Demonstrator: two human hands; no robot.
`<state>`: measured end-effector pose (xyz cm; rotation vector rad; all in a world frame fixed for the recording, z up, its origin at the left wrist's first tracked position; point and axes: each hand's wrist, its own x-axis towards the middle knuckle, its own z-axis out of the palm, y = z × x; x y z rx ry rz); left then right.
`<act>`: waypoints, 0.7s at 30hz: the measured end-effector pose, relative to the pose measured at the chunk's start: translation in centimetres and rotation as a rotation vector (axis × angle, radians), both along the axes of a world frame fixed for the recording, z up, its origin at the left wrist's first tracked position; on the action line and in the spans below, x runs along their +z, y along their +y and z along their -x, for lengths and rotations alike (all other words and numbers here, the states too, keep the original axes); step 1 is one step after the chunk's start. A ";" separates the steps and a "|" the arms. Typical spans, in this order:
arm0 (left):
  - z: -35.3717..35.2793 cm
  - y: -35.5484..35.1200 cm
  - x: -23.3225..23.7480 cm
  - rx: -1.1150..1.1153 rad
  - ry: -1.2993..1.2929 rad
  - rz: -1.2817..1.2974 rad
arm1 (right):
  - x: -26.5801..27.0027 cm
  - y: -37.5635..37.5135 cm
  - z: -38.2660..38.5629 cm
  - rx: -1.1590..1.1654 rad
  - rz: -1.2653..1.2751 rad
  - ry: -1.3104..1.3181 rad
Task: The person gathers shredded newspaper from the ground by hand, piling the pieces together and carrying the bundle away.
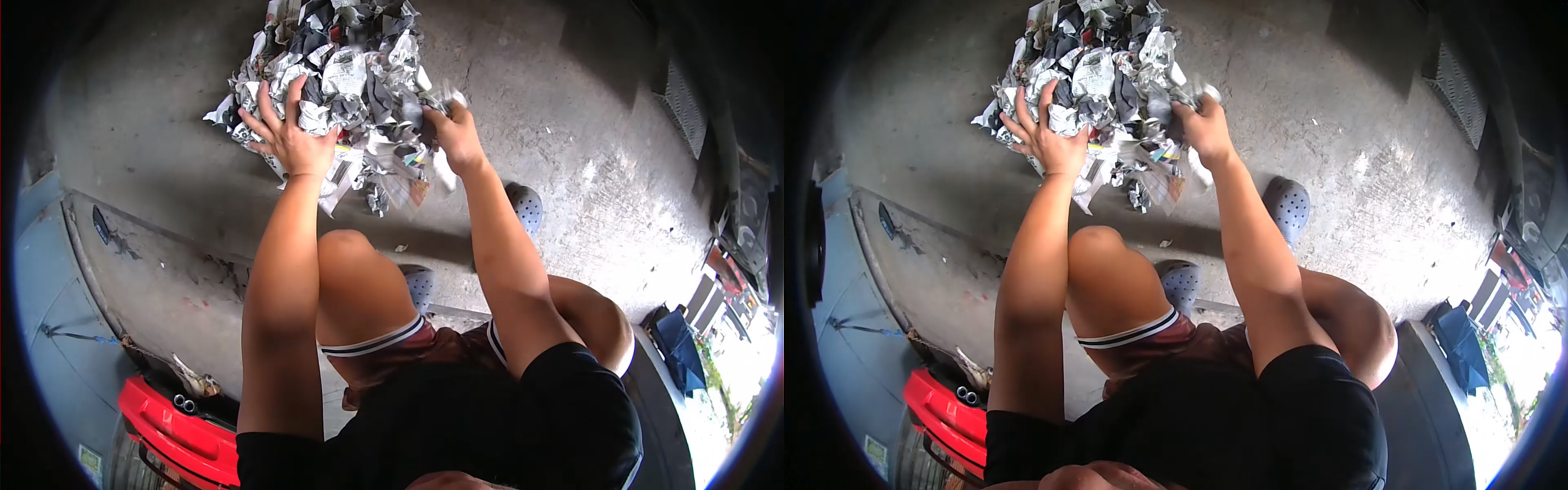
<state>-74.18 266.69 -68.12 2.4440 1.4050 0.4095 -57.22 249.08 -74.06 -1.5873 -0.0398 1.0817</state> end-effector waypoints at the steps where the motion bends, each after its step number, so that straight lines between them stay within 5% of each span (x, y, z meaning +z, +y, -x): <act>1: 0.0 -0.1 0.0 0.004 -0.001 0.000 | 1.1 0.6 0.5 0.007 -0.009 -0.127; 3: -0.2 -0.6 0.0 0.015 0.002 -0.008 | 4.5 1.6 1.0 0.065 -0.082 -0.313; 5: 0.1 -0.8 -0.1 0.027 -0.007 -0.016 | 11.6 4.1 1.9 0.117 -0.309 -0.038; 7: 1.0 -0.2 -1.8 0.001 0.028 -0.053 | 13.9 7.8 4.4 0.377 -0.394 -0.197; 9: 2.4 0.2 -4.2 0.005 0.108 -0.089 | 9.0 11.5 5.8 0.439 -0.375 -0.474; 11: 2.6 0.9 -0.4 -0.074 -0.024 0.123 | 7.6 13.5 4.8 0.361 -0.355 -0.127; 15: 4.6 1.0 0.1 -0.319 -0.281 0.019 | 6.5 13.9 4.9 0.331 -0.303 -0.340; 21: 2.6 1.3 0.9 -0.234 0.067 0.050 | 8.0 13.3 5.2 0.438 -0.233 -0.510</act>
